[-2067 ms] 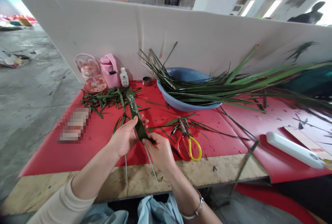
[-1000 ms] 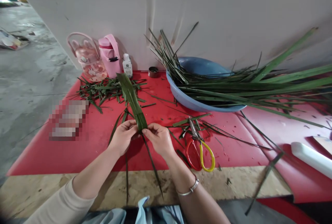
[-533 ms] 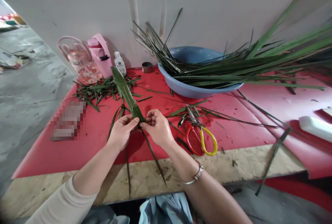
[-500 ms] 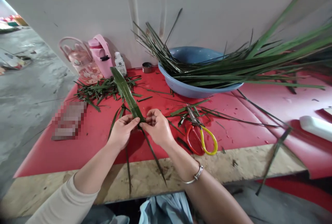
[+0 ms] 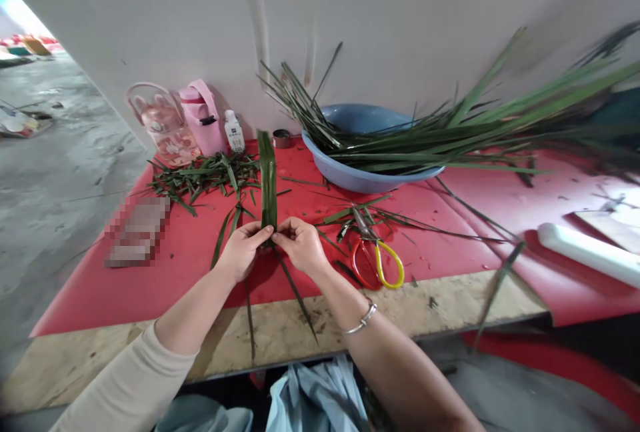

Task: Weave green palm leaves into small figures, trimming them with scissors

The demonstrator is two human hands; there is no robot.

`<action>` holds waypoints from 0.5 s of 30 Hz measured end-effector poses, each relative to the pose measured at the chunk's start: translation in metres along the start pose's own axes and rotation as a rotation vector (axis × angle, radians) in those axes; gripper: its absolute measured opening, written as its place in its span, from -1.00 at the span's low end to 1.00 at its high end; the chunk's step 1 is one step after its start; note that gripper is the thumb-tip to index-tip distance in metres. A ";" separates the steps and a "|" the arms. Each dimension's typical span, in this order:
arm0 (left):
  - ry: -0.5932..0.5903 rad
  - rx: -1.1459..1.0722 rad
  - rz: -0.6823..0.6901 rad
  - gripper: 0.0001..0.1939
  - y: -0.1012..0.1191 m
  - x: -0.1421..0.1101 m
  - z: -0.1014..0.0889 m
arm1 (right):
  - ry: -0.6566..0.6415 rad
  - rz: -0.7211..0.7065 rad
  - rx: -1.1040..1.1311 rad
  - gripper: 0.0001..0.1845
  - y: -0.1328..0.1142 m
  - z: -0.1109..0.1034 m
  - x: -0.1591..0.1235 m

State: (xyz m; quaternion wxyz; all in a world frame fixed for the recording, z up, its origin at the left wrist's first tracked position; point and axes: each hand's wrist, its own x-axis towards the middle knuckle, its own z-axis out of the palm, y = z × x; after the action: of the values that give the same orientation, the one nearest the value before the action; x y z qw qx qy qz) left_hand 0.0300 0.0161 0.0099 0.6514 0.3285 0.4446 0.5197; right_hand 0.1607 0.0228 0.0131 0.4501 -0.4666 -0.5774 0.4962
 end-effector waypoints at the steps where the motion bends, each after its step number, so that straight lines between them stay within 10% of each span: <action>1: -0.001 0.002 0.005 -0.73 0.000 0.001 -0.001 | 0.001 -0.012 -0.018 -0.80 -0.002 -0.003 -0.004; 8: -0.103 -0.019 0.031 -0.73 0.004 -0.003 0.004 | 0.353 -0.020 -0.872 -0.76 -0.011 -0.091 -0.070; 15: -0.147 -0.034 0.000 -0.74 0.009 -0.010 0.011 | 0.262 0.242 -1.206 -0.51 -0.002 -0.129 -0.073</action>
State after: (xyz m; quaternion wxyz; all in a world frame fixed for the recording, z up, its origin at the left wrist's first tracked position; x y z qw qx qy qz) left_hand 0.0359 0.0088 0.0248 0.6879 0.3545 0.3866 0.5017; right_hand 0.2992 -0.0291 0.0243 0.1154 -0.7573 -0.6390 0.0694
